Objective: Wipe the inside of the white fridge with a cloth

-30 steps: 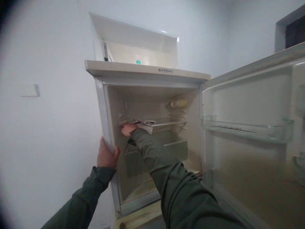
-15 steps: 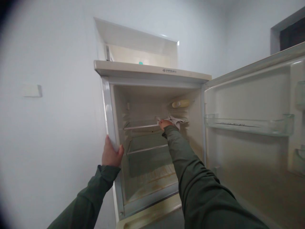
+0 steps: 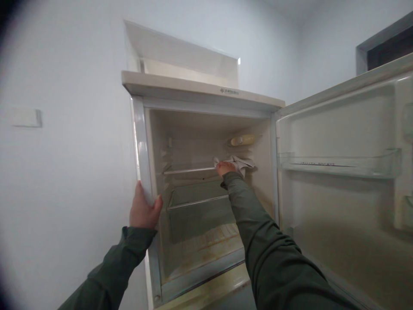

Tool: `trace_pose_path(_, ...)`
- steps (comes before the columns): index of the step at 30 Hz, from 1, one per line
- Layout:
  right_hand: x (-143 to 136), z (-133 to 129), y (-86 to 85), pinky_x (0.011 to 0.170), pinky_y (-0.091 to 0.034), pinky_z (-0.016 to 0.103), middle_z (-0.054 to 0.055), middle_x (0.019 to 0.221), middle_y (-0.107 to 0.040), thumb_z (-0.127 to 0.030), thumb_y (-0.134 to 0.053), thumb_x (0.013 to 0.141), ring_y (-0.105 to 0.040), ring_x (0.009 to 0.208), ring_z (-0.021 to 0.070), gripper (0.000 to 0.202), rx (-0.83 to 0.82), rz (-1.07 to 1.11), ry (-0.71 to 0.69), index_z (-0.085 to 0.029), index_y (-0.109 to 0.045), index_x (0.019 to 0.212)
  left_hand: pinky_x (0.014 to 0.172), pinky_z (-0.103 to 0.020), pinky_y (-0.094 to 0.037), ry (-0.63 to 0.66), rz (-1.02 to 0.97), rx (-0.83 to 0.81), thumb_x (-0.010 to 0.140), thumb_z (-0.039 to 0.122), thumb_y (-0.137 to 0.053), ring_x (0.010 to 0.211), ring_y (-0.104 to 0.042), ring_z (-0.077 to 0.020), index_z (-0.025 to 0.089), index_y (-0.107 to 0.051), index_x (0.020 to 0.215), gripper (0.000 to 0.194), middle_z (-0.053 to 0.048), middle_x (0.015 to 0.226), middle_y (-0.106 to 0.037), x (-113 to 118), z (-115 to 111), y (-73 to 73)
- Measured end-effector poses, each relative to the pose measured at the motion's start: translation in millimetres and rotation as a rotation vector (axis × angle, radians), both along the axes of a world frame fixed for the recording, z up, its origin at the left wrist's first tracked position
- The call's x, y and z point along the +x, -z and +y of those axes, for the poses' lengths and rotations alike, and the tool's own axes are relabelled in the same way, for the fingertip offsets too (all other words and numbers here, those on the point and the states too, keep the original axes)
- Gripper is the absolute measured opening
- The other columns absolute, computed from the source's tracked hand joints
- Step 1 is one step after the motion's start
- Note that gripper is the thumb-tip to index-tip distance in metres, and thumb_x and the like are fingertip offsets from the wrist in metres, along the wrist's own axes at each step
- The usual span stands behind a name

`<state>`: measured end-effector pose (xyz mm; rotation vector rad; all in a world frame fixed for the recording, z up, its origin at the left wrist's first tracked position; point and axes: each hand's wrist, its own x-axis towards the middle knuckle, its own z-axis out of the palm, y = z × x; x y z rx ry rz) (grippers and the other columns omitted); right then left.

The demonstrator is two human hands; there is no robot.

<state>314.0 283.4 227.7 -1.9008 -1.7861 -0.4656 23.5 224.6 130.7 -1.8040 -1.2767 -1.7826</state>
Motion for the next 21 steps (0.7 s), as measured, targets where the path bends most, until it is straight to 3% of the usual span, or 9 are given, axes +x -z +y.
trace_pose_path(6, -0.8, -0.1, 2.0, 0.105, -0.041, 0.037, 0.016, 0.134, -0.061, -0.023, -0.022, 0.100, -0.055, 0.126, 0.0257, 0.049, 0.013, 0.043, -0.002, -0.011, -0.061, 0.127, 0.114, -0.052, -0.042, -0.029, 0.005, 0.020, 0.079, 0.044, -0.044, 0.135, -0.046, -0.0389, -0.018, -0.028, 0.142, 0.090, -0.036, 0.145, -0.040, 1.8, 0.5, -2.4)
trace_pose_path(13, -4.4, -0.5, 5.9, 0.107, -0.039, 0.037, 0.016, 0.134, -0.060, -0.023, -0.024, 0.100, -0.054, 0.127, 0.0277, 0.048, 0.055, 0.087, -0.003, -0.010, -0.062, 0.126, 0.112, -0.050, -0.044, -0.049, 0.027, 0.047, 0.081, 0.042, -0.044, 0.135, -0.047, -0.0372, -0.017, -0.028, 0.142, 0.086, -0.034, 0.144, -0.041, 0.6, 1.5, 2.9)
trace_pose_path(18, -3.7, -0.8, 5.3, 0.108, -0.038, 0.038, 0.015, 0.135, -0.060, -0.023, -0.025, 0.099, -0.053, 0.128, 0.0279, 0.047, 0.034, 0.103, -0.008, -0.012, -0.061, 0.127, 0.113, -0.051, -0.043, -0.052, 0.029, 0.027, 0.082, 0.040, -0.046, 0.134, -0.048, -0.0365, -0.013, -0.029, 0.144, 0.083, -0.033, 0.146, -0.041, 0.1, 5.7, -3.5)
trace_pose_path(21, -3.2, -0.1, 5.5, 0.108, -0.038, 0.039, 0.015, 0.135, -0.060, -0.024, -0.025, 0.099, -0.053, 0.128, 0.0280, 0.048, 0.044, 0.105, -0.012, -0.012, -0.061, 0.127, 0.115, -0.053, -0.040, -0.031, 0.019, 0.012, 0.083, 0.040, -0.046, 0.136, -0.045, -0.0376, -0.013, -0.028, 0.143, 0.082, -0.034, 0.147, -0.038, 1.1, 0.7, 5.7)
